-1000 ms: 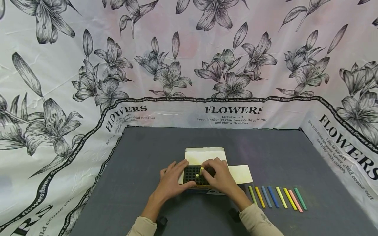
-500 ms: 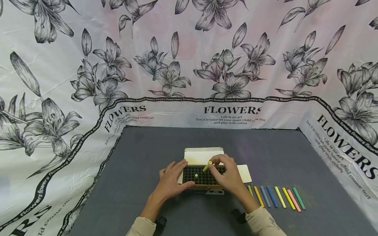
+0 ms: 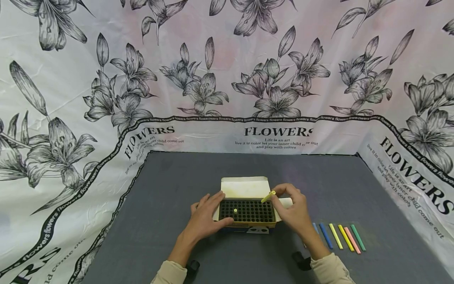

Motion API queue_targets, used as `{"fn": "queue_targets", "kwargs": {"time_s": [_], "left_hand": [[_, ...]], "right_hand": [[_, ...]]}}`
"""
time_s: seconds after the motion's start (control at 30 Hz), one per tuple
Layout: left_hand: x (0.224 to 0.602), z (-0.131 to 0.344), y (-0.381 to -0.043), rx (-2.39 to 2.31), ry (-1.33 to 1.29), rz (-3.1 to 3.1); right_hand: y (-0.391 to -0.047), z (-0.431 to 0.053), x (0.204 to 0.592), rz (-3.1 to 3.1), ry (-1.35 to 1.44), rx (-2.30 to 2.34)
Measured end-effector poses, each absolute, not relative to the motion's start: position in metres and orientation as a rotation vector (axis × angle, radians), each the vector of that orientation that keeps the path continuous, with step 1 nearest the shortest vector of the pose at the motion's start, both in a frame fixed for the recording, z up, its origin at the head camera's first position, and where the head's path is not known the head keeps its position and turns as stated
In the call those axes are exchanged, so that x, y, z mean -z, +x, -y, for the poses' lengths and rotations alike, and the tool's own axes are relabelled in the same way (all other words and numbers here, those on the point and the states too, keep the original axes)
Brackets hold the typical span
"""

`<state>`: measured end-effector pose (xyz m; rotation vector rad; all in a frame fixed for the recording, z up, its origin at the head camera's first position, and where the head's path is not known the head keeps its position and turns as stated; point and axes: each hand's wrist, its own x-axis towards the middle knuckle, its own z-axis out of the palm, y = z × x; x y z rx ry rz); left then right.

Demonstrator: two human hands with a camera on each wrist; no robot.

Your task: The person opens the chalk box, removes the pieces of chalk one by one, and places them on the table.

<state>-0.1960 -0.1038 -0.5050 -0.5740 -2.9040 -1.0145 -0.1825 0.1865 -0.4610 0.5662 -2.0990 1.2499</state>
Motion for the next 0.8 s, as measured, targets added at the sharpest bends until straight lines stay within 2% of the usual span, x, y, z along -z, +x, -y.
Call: {"fn": "queue_targets", "kwargs": {"time_s": [0.5,0.8], "left_hand": [[0.504,0.106,-0.196,1.018,-0.581,2.895],[0.504,0.105,-0.195,1.025,-0.584,2.902]], "right_hand": [[-0.169,-0.253,0.468,1.949,0.335,-1.315],[-0.152,-0.316,0.471,1.968,0.072,-1.188]]}}
